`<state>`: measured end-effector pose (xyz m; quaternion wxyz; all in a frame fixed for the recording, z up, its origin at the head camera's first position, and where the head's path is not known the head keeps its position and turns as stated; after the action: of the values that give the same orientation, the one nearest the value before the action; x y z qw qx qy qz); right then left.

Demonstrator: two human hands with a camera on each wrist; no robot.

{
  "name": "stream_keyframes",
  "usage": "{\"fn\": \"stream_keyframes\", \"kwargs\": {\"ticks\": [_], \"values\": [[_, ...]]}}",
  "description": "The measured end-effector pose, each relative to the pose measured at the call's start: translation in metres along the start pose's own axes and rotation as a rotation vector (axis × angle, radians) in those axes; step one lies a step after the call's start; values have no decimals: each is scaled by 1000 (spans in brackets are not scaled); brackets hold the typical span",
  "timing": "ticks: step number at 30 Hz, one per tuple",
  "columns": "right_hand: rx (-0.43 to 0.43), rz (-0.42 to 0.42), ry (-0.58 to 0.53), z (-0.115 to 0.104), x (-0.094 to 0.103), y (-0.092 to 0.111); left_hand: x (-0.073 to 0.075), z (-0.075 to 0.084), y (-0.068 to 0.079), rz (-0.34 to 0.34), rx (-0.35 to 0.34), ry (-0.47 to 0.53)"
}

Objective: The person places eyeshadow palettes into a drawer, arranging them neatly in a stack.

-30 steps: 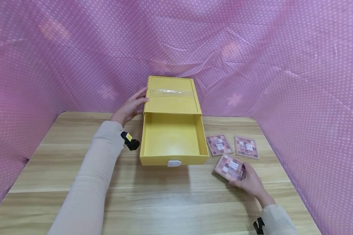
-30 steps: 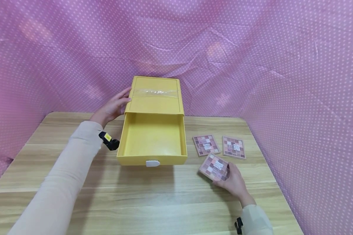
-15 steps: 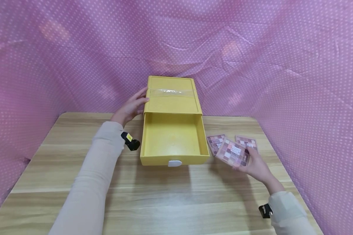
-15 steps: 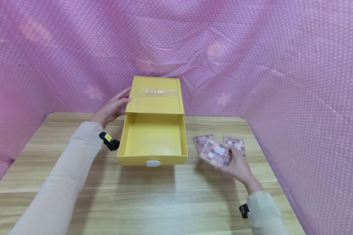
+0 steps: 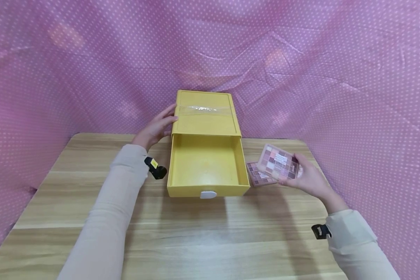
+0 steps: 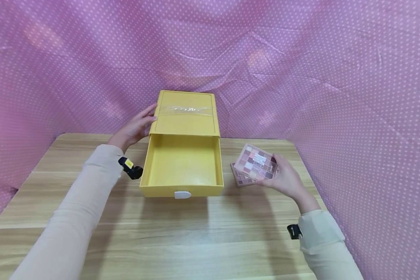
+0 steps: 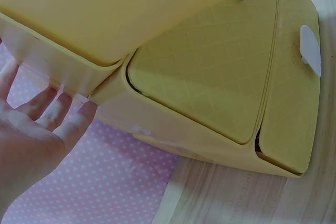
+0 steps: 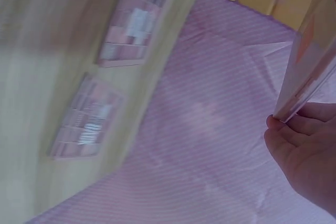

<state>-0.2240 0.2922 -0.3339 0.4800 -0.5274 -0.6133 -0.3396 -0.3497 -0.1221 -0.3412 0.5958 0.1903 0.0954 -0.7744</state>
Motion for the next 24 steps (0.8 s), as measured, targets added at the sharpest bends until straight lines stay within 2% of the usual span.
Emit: {"fn": "stream_keyframes", "kwargs": {"ticks": [7,16,21,24], "values": [[57,7,-38,-23,21,-10,-1,0,1,-1,1,-10],[74,3,1,-49,39,-17,-3,-1,4,16,6,-25],[158,58,36,-70,45,-19,-4,-2,5,12,-1,-12],[209,57,2,-80,44,-21,-5,-3,6,8,-3,-1]]}}
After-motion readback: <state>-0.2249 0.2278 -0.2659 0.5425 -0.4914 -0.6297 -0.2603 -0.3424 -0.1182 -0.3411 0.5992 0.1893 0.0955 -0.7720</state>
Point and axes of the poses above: each hand's wrist, its own y-axis away from the middle knuckle, its own x-axis out of the back of the hand, z = x × y, the point moved 5 cm from there along -y, towards the middle knuckle, and after that the axes turned 14 degrees about y, right-handed, at the moved point
